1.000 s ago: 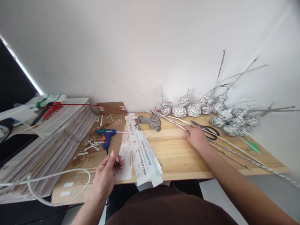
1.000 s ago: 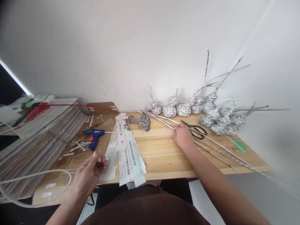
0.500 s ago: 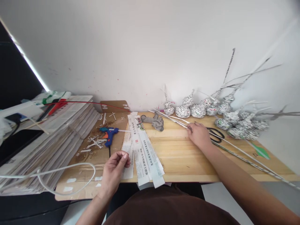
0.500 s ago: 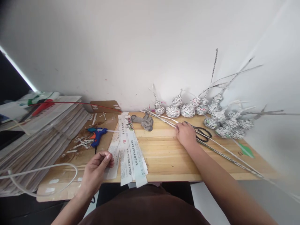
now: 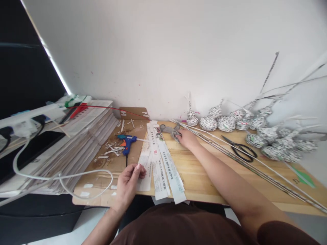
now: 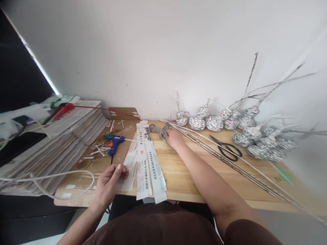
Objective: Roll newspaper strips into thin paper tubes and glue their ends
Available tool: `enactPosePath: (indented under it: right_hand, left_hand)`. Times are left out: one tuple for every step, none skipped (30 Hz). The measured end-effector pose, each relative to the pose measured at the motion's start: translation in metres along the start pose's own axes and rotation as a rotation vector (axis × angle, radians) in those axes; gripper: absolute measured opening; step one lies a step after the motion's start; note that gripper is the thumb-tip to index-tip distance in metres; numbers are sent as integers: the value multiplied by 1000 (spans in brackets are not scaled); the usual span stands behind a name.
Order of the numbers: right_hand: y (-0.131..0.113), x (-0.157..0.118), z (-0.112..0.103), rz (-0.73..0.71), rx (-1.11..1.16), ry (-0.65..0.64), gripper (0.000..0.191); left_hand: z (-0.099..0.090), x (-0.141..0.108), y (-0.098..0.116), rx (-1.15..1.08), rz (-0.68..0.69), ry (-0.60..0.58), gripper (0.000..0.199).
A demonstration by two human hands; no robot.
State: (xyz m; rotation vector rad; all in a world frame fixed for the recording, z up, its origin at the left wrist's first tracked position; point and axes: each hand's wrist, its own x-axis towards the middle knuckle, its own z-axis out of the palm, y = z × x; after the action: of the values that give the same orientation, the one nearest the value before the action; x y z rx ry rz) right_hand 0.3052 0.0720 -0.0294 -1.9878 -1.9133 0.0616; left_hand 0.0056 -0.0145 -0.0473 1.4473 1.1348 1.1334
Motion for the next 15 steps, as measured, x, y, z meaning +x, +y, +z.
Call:
enactPosePath:
  right_hand:
    - [0, 1, 2, -7, 1, 1, 25]
    - [0, 1, 3, -14, 6, 11, 23]
    - [1, 0, 5, -18, 12, 24, 23]
    - [2, -2, 6, -23, 21, 40, 24]
    - [4, -4, 8, -23, 33, 67, 25]
    - [5, -5, 9, -27, 47, 96, 26]
    - [6, -6, 11, -36, 60, 127, 27]
    - [7, -6, 12, -49, 72, 155, 27]
    - [8, -5, 13, -67, 83, 176, 27]
    - [8, -4, 14, -78, 90, 188, 27]
    - [8, -3, 15, -82, 95, 188, 26]
    - [7, -3, 15, -78, 98, 179, 26]
    - [6, -2, 16, -69, 101, 164, 26]
    - [5, -2, 16, -56, 104, 146, 26]
    - [5, -2, 16, -48, 111, 130, 27]
  left_hand:
    - [-5, 0, -1, 26, 1, 44, 29]
    - [-10, -1, -1, 56, -2, 83, 28]
    - [-16, -2, -2, 86, -12, 114, 28]
    - [-23, -2, -3, 116, -25, 137, 28]
    - [-29, -3, -4, 137, -39, 154, 28]
    - [-34, -3, -4, 147, -53, 172, 28]
    - [-38, -4, -5, 147, -67, 187, 28]
    - [-41, -4, -4, 137, -79, 206, 28]
    - [-43, -4, -3, 122, -86, 226, 28]
    - [-43, -3, -2, 106, -85, 249, 27]
    - [-42, -1, 1, 108, -71, 264, 25]
    - [-41, 3, 4, 135, -40, 274, 22]
    - [-39, 8, 8, 198, 11, 279, 19]
    - [-38, 14, 12, 302, 75, 265, 20]
    - [-37, 22, 15, 432, 142, 259, 23]
